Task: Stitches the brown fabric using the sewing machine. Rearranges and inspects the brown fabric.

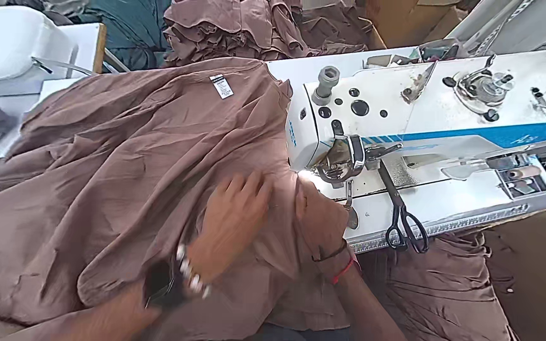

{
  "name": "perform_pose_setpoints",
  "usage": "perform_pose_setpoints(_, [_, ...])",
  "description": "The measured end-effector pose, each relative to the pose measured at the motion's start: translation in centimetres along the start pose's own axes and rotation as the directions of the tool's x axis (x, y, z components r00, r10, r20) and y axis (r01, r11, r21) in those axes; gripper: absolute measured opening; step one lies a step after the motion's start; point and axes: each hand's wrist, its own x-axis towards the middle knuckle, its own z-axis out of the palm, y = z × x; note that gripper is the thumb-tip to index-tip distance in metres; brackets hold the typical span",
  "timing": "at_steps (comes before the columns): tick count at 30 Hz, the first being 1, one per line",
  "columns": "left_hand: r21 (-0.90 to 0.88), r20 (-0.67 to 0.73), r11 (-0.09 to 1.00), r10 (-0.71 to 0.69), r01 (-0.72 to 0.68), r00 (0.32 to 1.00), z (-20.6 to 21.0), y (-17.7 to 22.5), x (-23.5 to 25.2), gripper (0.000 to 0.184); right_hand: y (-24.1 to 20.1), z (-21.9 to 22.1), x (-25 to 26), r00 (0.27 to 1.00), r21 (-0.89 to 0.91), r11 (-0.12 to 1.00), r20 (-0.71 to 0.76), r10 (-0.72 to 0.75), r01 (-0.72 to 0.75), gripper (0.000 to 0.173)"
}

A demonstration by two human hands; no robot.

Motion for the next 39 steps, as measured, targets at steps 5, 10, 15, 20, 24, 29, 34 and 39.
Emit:
perform_pose_setpoints(5, [-0.14,0.105,0.949,-0.271,0.284,0.957,3.0,-0.6,-8.3,0.091,0.8,-0.8,-0.4,0.987,0.193,0.969,0.09,0.137,-0.152,0.025])
perform_pose_setpoints(10, [-0.215,0.157,0.975,0.093,-0.058,0.983,3.7,-11.3,-4.1,0.079,-0.3,-1.4,-1.1,0.99,0.136,0.988,0.125,0.058,-0.075,0.033])
perform_pose_setpoints(15, [-0.101,0.174,0.995,0.043,-0.025,0.984,2.0,-9.9,-2.6,0.081,-1.7,-1.0,-1.2,0.995,-0.072,0.997,0.094,0.044,-0.037,0.036])
perform_pose_setpoints(20, [-0.12,-0.021,0.902,-0.42,0.414,0.907,-1.5,-3.8,-7.2,0.064,-2.3,-2.4,0.4,0.956,-0.137,0.989,0.28,0.084,-0.047,0.039])
perform_pose_setpoints(24, [-0.132,0.061,0.798,-0.586,0.589,0.808,0.8,-5.2,-12.7,0.084,-1.1,0.1,-2.6,0.998,-0.077,0.996,-0.039,-0.043,0.039,0.035])
perform_pose_setpoints(29, [-0.095,0.002,0.992,-0.081,0.081,0.997,4.4,-19.6,-13.8,0.089,-0.5,0.6,-4.1,0.995,-0.07,0.996,-0.074,-0.059,0.054,0.044])
perform_pose_setpoints(34, [-0.087,0.223,0.988,-0.103,0.125,0.969,-2.4,-15.4,-6.9,0.077,-0.8,0.7,-4.4,0.999,-0.087,0.995,-0.003,-0.042,0.042,0.051])
perform_pose_setpoints(39, [-0.637,-0.174,0.769,-0.079,-0.051,0.982,-0.7,-1.8,1.3,0.029,-0.8,0.2,-4.3,0.998,-0.061,0.997,0.009,-0.055,0.056,0.05])
